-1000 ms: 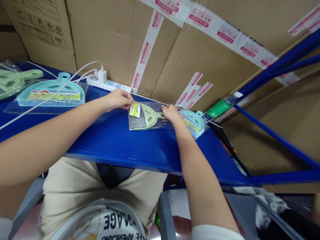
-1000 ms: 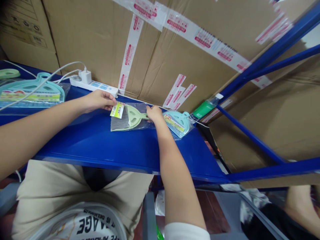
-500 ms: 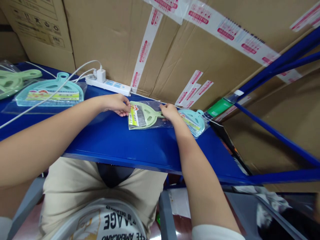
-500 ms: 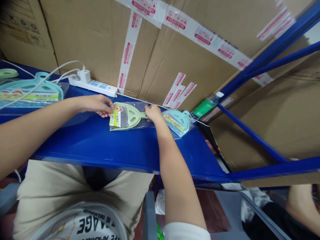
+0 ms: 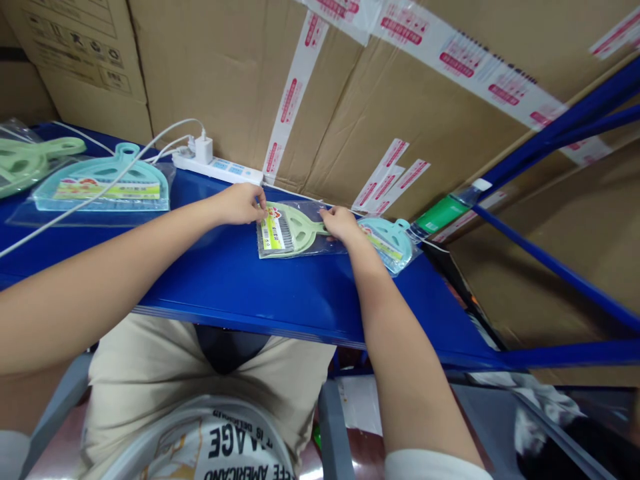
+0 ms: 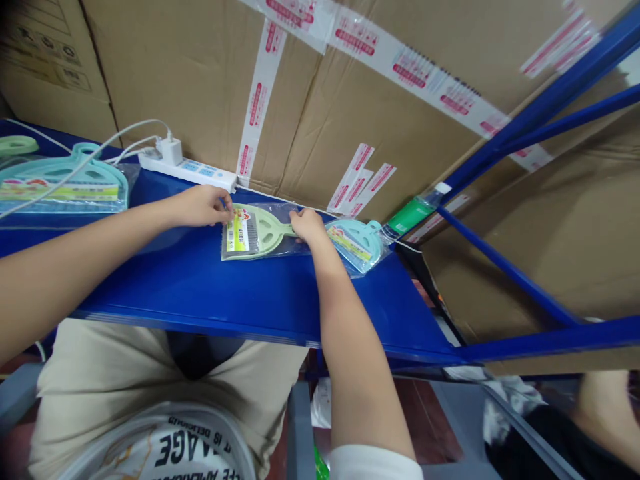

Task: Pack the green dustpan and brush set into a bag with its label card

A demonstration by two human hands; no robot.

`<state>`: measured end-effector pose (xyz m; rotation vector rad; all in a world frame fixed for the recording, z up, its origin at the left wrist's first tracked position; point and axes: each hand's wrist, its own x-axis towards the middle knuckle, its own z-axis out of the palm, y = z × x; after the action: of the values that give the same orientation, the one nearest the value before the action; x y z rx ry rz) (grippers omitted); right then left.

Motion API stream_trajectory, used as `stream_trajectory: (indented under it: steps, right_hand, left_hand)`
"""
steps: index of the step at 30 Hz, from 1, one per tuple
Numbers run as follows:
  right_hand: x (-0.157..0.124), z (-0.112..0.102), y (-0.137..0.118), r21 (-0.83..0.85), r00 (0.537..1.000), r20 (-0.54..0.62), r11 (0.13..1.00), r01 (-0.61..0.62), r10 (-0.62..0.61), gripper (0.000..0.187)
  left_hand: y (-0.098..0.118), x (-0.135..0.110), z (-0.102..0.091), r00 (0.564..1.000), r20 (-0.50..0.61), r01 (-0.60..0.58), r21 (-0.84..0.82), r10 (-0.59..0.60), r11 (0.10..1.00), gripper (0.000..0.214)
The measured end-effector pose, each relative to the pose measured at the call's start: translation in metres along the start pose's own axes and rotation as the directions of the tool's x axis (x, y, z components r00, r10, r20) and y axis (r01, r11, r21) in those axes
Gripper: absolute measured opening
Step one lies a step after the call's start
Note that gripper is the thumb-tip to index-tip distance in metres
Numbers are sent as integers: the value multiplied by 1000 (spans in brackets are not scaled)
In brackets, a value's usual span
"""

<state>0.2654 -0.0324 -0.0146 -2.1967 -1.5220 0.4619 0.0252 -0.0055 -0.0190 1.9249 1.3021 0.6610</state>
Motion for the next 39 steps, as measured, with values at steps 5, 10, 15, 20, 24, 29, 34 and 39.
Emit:
stream_trajectory:
  steps: [5,10,15,20,24,29,34,39]
  right_hand:
    - [-2,-1,-2,1,1000,-4,1000,-3,3,27]
    - [-3,-2,-2,4,1000,-7,1000,-2,2,25]
    - [-4,-2,-2,-11,1000,-2,1000,4,-4,26]
    - [-5,-3,-4,-57,1000,2,998,-5,5,28]
    - [-6,-3,-5,-89,1000,18,996,2,-1,29]
    - [-6,-3,-4,-110,1000,15,994,4,-2,30]
    - [-4,-2,-2,-129,1000,11,991,19,-18,30]
    - [-3,-2,-2,-139,1000,13,990,22,-20,29]
  left_hand:
    - [1,-2,1,1000,-11,-11,113,12,994,15]
    - [6,-6,4,999,40,-36,59,33,998,14]
    - [10,-7,4,998,29,-55,130,52,990,9]
    - [3,-3,2,984,-14,-160,351,176,922,13]
    - [-3,0,6,974,53,-223,425,222,877,23]
    - [-9,3,11,949,66,-304,432,307,849,25]
    - [-9,3,13,935,101,-349,440,340,827,28]
    - [-6,1,16,932,153,-363,443,330,820,30]
